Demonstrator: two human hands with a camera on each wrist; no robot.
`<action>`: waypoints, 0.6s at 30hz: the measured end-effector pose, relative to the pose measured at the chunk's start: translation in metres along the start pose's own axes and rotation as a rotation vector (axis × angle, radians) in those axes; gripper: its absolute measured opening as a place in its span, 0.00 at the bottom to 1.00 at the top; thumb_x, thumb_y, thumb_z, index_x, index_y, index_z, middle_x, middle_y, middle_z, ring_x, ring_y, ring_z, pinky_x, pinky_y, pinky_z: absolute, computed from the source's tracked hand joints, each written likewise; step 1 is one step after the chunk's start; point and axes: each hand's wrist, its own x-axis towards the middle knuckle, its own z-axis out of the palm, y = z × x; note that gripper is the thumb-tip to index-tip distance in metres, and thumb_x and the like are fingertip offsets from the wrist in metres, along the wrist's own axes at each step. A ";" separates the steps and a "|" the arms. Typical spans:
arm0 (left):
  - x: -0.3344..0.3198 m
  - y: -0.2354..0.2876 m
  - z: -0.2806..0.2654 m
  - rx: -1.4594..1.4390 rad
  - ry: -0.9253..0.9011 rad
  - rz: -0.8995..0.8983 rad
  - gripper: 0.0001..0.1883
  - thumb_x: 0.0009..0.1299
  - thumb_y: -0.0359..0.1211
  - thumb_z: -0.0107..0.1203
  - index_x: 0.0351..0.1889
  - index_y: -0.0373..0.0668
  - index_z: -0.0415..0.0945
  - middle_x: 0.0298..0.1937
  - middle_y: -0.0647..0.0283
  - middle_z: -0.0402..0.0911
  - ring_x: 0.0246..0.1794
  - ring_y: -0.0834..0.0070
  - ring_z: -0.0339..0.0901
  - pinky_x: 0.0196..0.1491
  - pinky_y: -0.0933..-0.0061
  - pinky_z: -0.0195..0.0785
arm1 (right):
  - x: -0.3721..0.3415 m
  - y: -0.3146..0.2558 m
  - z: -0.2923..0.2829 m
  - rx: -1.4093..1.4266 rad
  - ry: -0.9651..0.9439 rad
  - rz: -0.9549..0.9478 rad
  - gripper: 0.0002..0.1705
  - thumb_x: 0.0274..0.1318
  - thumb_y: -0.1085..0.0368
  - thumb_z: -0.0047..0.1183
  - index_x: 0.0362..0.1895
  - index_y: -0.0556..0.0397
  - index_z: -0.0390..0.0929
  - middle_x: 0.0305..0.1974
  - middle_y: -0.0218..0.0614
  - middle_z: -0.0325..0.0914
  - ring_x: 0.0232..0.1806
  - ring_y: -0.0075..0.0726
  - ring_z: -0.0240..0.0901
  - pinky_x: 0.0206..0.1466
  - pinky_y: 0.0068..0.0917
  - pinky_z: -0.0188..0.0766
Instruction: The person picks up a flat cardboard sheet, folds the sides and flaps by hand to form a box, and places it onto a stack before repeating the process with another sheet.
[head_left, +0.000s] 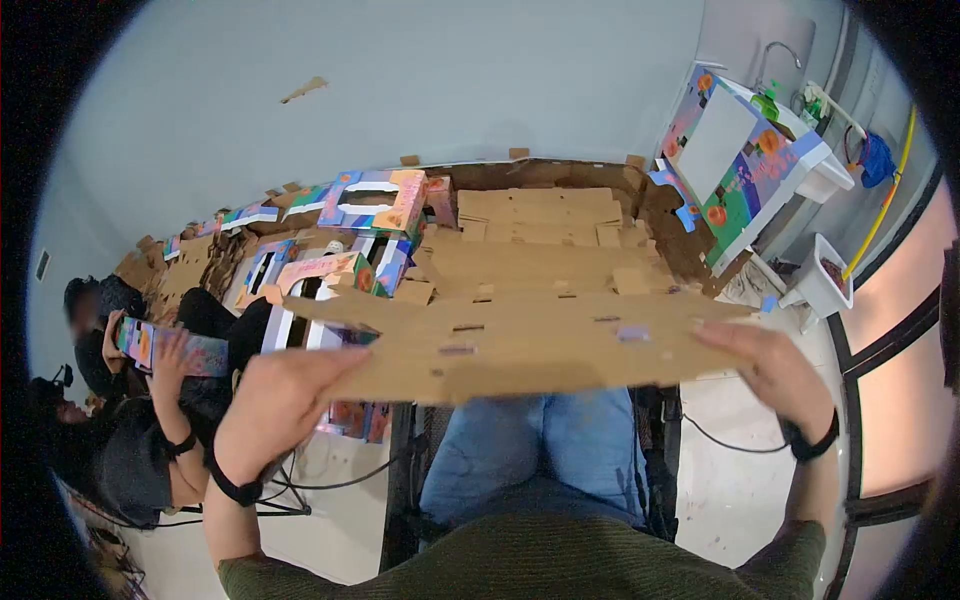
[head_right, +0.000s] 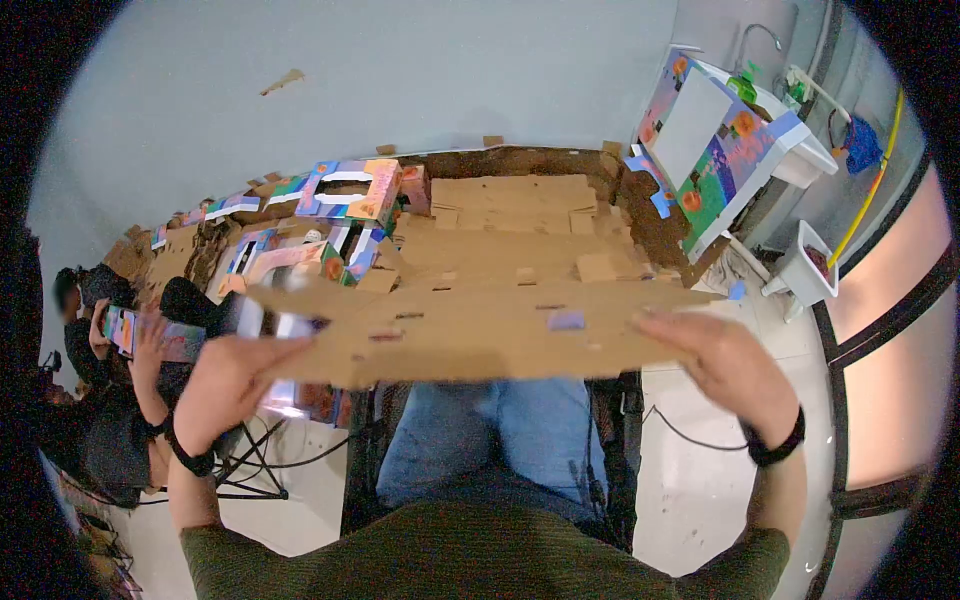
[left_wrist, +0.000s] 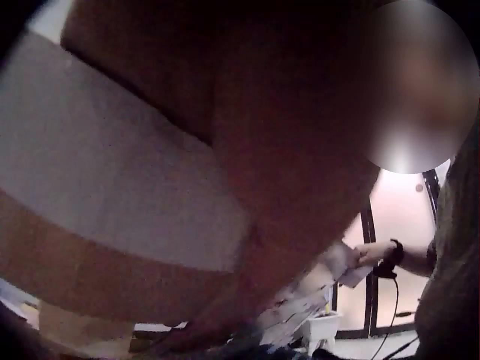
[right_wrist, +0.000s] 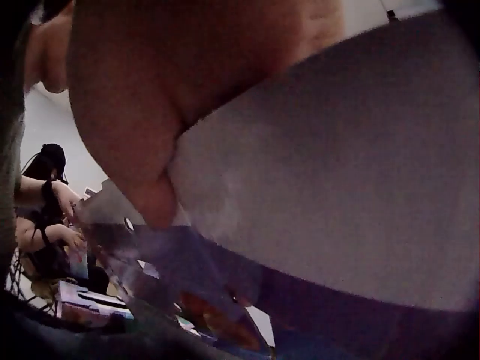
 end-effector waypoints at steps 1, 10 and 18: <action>0.011 -0.004 -0.002 0.045 0.082 0.008 0.24 0.61 0.26 0.60 0.58 0.47 0.83 0.46 0.52 0.87 0.44 0.53 0.86 0.49 0.54 0.79 | 0.013 0.010 -0.009 -0.017 0.012 -0.019 0.33 0.58 0.79 0.48 0.68 0.45 0.78 0.64 0.47 0.80 0.66 0.55 0.76 0.70 0.44 0.73; 0.210 -0.082 -0.002 0.245 0.608 -0.088 0.22 0.74 0.31 0.56 0.67 0.54 0.78 0.41 0.52 0.86 0.41 0.50 0.83 0.41 0.52 0.76 | 0.149 0.120 -0.059 -0.136 0.320 0.021 0.30 0.67 0.76 0.46 0.71 0.42 0.74 0.63 0.43 0.81 0.56 0.53 0.82 0.57 0.41 0.79; 0.258 -0.098 0.053 0.357 0.815 0.021 0.28 0.67 0.22 0.54 0.67 0.51 0.77 0.57 0.58 0.85 0.52 0.57 0.84 0.50 0.58 0.79 | 0.187 0.192 -0.018 -0.664 0.719 -0.147 0.35 0.61 0.73 0.49 0.72 0.32 0.74 0.64 0.46 0.79 0.61 0.53 0.78 0.62 0.44 0.75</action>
